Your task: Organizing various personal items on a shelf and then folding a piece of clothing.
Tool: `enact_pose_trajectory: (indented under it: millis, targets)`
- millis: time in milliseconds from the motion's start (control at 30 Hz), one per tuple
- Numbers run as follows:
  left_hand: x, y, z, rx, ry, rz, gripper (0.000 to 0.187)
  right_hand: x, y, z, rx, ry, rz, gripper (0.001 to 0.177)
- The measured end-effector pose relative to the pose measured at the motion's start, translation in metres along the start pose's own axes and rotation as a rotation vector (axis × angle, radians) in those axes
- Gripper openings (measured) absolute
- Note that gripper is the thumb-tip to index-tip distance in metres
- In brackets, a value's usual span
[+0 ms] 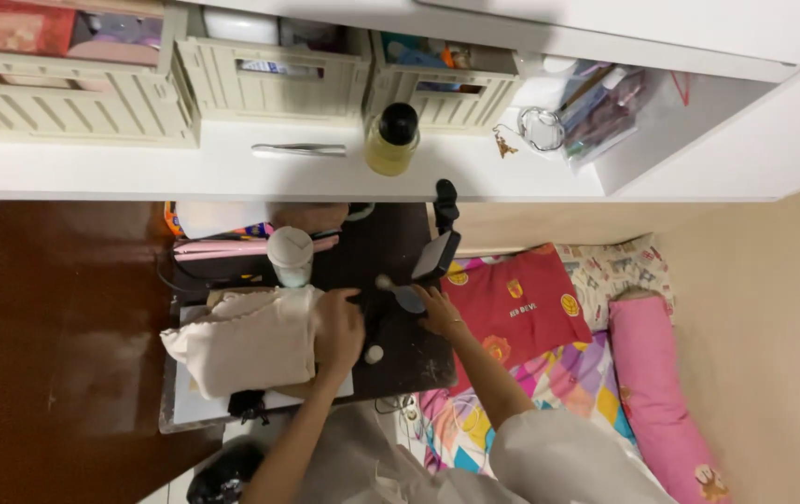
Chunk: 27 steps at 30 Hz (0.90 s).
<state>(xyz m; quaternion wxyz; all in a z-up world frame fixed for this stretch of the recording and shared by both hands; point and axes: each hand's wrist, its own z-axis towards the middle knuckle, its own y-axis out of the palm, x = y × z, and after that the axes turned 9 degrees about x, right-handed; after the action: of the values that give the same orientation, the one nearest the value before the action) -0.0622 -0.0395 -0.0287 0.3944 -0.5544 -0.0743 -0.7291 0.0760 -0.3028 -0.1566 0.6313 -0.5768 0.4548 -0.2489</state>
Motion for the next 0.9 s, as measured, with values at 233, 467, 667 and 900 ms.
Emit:
enact_pose_trajectory:
  millis: [233,467,667,900]
  targets:
    - [-0.071,0.139,0.01,-0.598,0.115,0.431,0.043,-0.02,0.018,0.006,0.116,0.182,-0.029,0.095]
    - [-0.084,0.174,0.01,-1.03,0.239,0.905,0.078,-0.037,0.005,0.011,0.122,0.38,0.04,0.073]
    - [-0.065,0.164,0.025,-1.101,0.427,0.979,0.027,-0.002,0.01,0.018,0.36,0.275,0.332,0.053]
    - [0.084,0.042,0.049,-0.596,0.735,0.377,0.077,-0.053,-0.173,-0.071,0.207,0.0,0.624,0.066]
